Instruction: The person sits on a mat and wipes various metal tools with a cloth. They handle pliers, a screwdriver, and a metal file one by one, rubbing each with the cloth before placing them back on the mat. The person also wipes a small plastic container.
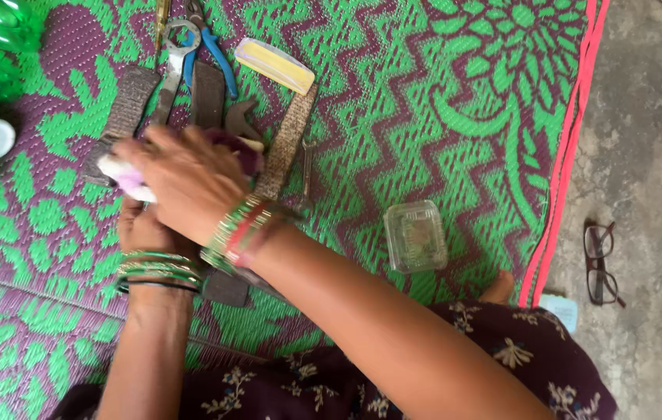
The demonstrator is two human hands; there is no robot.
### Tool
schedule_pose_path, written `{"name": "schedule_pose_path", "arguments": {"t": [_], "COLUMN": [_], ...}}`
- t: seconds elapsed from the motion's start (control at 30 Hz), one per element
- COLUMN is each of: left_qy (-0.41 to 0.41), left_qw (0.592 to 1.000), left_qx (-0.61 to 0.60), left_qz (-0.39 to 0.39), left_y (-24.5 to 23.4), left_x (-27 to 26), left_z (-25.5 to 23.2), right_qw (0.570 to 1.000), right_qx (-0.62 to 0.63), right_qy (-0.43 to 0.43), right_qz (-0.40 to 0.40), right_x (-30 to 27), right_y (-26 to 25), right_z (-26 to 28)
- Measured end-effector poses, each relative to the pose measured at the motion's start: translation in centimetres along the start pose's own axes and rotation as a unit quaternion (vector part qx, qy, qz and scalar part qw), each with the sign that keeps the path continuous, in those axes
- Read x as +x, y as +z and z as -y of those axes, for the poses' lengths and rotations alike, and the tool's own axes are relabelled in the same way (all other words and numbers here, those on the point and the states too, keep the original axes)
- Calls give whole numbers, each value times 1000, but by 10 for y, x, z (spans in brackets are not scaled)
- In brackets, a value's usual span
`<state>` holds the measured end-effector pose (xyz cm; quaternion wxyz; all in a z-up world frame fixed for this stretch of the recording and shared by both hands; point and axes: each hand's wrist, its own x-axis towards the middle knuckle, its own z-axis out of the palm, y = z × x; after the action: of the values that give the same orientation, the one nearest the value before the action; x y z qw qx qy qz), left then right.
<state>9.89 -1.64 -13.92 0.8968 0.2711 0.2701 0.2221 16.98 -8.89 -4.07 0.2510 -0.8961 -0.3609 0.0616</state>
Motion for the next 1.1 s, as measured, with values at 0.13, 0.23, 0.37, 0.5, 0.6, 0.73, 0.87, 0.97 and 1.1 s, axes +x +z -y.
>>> {"name": "schedule_pose_path", "arguments": {"t": [0.13,0.23,0.37,0.5,0.6,0.73,0.87,0.97,1.1], "left_qy": [-25,18,17,19,-11,19,-6,37,16], "left_qw": [999,999,999,999,997,999,996,998,997], "left_qx": [-20,7,17,48,69,37,75,41,74], "left_qz": [-1,38,29,-17,-14,-19,-54,17,6], "left_y": [-8,-15,-17,0,15,32,40,39,31], "left_x": [16,18,11,-6,-15,-25,-28,-23,-23], "left_z": [-17,-26,-31,-37,-48,-55,-46,-37,-36], "right_qw": [998,997,997,998,999,996,996,986,991], "right_qx": [59,40,-13,-62,-18,-84,-59,-56,-67], "right_qy": [-1,-40,-49,-30,-41,11,16,-71,-78], "right_qz": [7,-55,-50,2,5,26,-58,-138,-83], "right_x": [11,-7,-32,-51,-62,-67,-69,-57,-57], "right_y": [16,12,-9,-36,-56,-84,-95,-73,-58], "right_z": [-4,-6,-7,-12,-23,-32,-22,-1,-3]}}
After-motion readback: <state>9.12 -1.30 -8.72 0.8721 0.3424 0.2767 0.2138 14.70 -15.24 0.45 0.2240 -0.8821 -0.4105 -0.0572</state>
